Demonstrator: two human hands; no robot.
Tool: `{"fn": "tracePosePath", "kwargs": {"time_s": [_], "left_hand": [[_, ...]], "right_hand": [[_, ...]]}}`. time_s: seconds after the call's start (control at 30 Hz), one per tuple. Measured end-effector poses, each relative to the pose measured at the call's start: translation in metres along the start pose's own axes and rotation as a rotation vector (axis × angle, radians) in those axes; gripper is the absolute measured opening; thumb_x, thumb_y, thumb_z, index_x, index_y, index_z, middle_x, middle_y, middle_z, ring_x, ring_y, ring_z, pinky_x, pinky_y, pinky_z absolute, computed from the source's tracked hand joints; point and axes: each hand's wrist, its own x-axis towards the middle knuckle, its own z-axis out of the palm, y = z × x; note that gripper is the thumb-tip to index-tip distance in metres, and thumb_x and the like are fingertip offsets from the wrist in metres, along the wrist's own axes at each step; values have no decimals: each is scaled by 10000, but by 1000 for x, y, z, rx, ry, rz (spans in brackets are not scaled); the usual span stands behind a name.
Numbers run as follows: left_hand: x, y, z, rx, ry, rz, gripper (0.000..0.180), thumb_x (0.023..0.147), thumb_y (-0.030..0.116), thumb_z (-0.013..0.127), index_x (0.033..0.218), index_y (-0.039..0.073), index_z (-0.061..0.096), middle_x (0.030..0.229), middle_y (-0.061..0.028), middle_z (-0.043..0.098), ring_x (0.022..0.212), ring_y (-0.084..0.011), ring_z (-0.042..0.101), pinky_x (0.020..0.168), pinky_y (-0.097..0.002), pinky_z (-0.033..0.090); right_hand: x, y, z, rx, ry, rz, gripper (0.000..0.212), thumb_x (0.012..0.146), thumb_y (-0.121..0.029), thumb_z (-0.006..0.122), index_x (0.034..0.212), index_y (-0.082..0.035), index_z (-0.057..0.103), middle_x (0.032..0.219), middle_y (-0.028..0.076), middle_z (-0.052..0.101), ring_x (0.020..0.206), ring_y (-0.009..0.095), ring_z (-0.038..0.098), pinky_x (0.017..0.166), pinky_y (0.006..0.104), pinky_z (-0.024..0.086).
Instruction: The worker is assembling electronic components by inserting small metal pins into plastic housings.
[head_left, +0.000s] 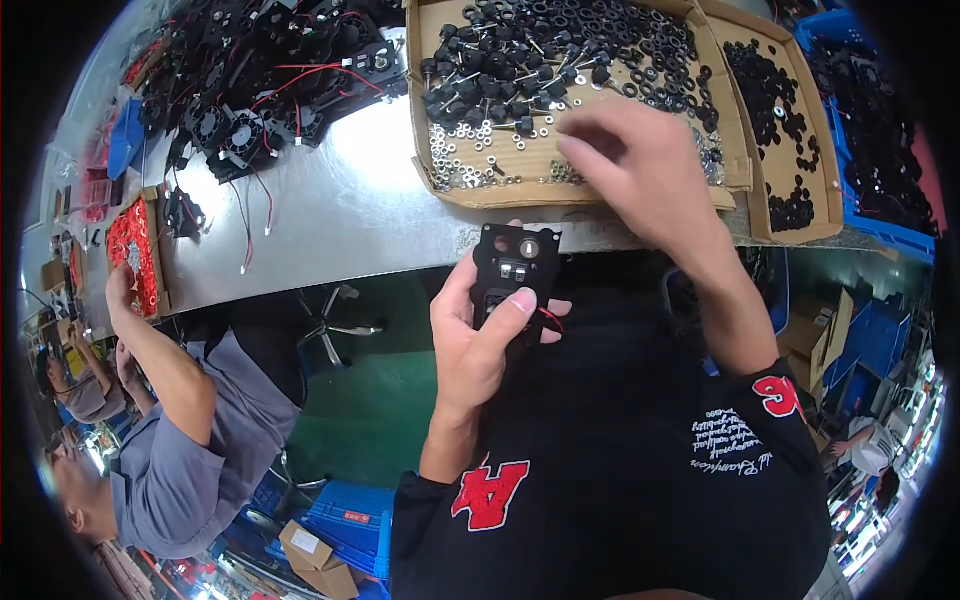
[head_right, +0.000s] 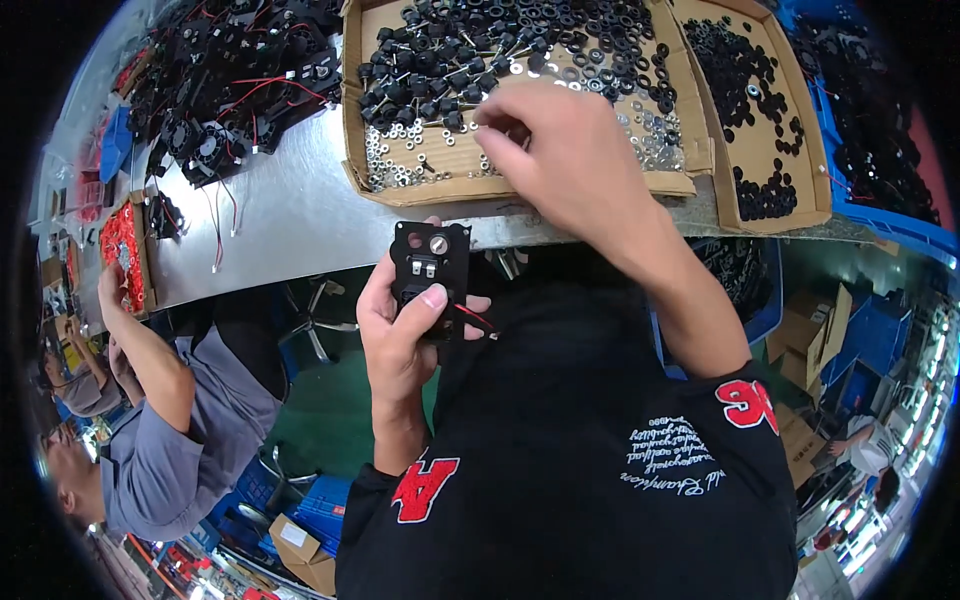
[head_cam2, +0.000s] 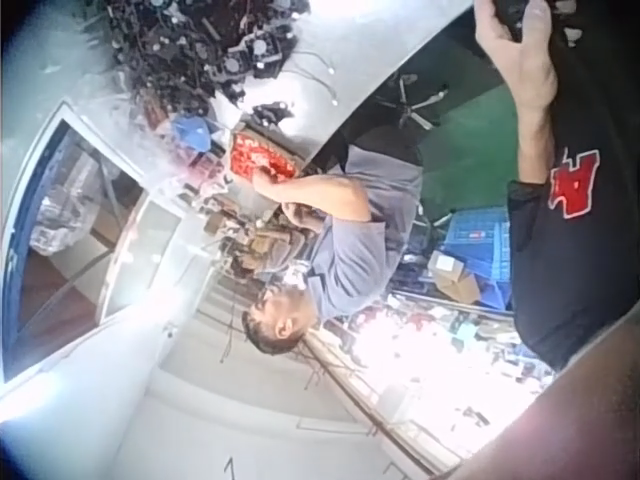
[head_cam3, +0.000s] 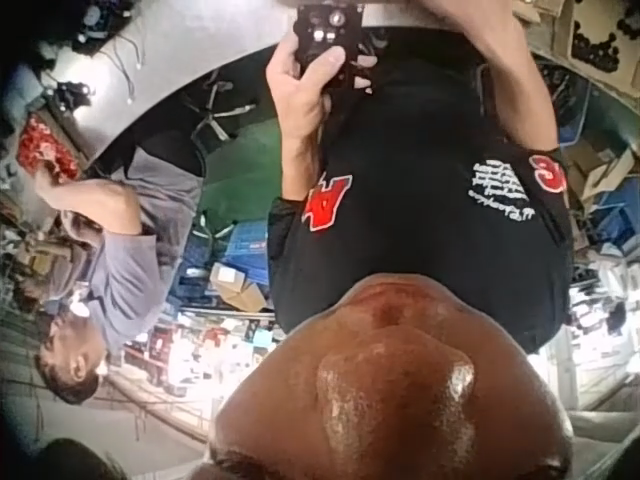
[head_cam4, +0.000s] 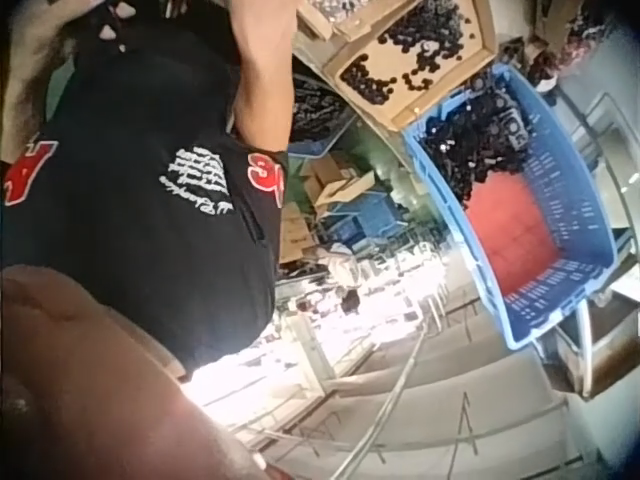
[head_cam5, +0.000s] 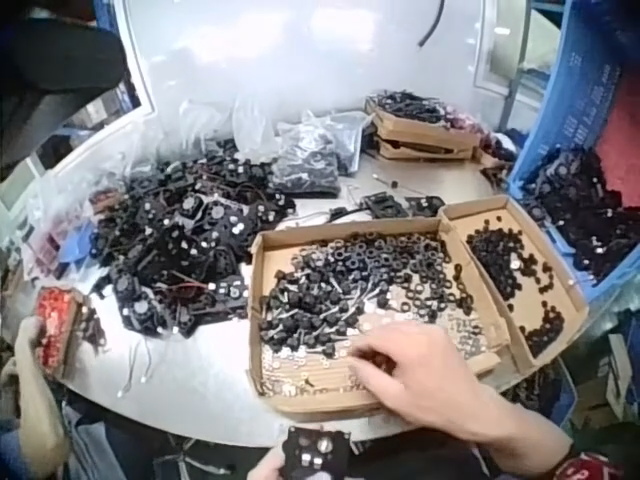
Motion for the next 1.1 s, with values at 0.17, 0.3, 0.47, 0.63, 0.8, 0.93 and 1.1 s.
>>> {"fn": "tracePosePath", "kwargs": {"time_s": [0.17, 0.3, 0.47, 0.63, 0.8, 0.93, 1.1], "left_hand": [[1, -3, -7, -20, 24, 48, 477, 886, 54, 592, 1316, -62, 422, 1079, -177, 620, 806, -267, 699, 606, -304, 597], [-1, -2, -3, 12, 73, 86, 459, 892, 58, 602, 1301, -55, 428, 1050, -160, 625, 789, -247, 695, 596, -295, 589], [2, -2, -1, 35, 82, 78, 453, 898, 60, 608, 1301, -49, 431, 1044, -149, 625, 788, -236, 693, 591, -289, 583], [1, -2, 5, 56, 119, 92, 451, 901, 58, 609, 1301, -47, 428, 1051, -143, 622, 801, -230, 690, 590, -284, 581], [6, -1, 10, 65, 98, 68, 457, 905, 65, 609, 1305, -45, 420, 1056, -144, 618, 803, -222, 687, 588, -278, 577], [8, -2, 12, 84, 83, 44, 451, 907, 76, 615, 1296, -46, 423, 1046, -142, 617, 796, -210, 684, 589, -272, 577], [9, -3, 18, 91, 76, 54, 430, 908, 81, 615, 1276, -50, 435, 1038, -137, 615, 795, -199, 681, 584, -264, 575]], "right_hand": [[24, 15, 12, -174, -134, -4, 188, 804, -129, 657, 916, 20, 674, 808, 157, 670, 718, 257, 670, 677, 328, 527], [33, 13, 11, -260, -223, 27, 202, 791, -144, 640, 883, 32, 677, 785, 165, 673, 716, 282, 668, 688, 367, 520], [42, 9, 9, -423, -345, 41, 200, 743, -156, 618, 816, 27, 658, 722, 149, 661, 652, 282, 644, 656, 360, 516], [13, -12, -7, 96, -230, 108, 117, 777, -81, 614, 818, 21, 652, 722, 75, 667, 619, 158, 626, 606, 265, 497], [-19, -15, -17, 369, -295, -6, 208, 798, 28, 653, 994, 0, 717, 803, 77, 677, 728, 134, 642, 644, 251, 497], [-30, -10, -3, 366, -192, -148, 204, 787, 35, 668, 979, -2, 725, 799, 86, 665, 729, 186, 639, 668, 278, 496], [-33, -4, 1, 397, -196, -160, 204, 784, 22, 690, 981, -13, 728, 825, 81, 647, 744, 181, 628, 668, 283, 490]]}}
